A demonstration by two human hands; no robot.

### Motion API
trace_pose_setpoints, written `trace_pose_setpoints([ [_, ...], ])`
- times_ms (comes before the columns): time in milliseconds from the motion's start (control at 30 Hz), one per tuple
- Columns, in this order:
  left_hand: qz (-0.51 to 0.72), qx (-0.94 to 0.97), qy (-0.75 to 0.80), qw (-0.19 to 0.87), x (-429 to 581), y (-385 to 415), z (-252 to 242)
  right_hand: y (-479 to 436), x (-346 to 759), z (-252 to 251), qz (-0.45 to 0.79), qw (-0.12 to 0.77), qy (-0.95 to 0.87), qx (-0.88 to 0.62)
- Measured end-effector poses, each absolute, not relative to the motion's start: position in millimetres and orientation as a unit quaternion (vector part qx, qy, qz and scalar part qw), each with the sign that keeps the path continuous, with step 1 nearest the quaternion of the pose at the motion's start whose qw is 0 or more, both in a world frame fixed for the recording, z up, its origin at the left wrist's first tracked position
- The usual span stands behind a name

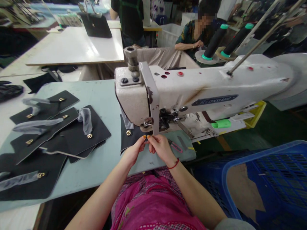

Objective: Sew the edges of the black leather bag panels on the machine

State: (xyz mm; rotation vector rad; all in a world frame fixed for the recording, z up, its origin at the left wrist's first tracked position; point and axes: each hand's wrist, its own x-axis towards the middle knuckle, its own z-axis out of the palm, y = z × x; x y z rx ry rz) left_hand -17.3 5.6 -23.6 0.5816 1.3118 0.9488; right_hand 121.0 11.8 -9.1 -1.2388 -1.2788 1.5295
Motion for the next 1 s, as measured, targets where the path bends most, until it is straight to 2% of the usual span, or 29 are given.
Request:
trace_pose_setpoints([
  [400,0.439,0.276,0.555,0.651,-23,29,-25,15,118,-18,0.596,0.409,-0.493,-0.485],
  [767,0.469,0.304,0.532,0.636,-23,41,-25,-22,127,-88,0.591,0.299,-0.526,-0.533],
  [1000,0.493,0.298,0.563,0.593,-18,40,-28,-25,126,-99,0.558,0.276,-0.571,-0.535],
])
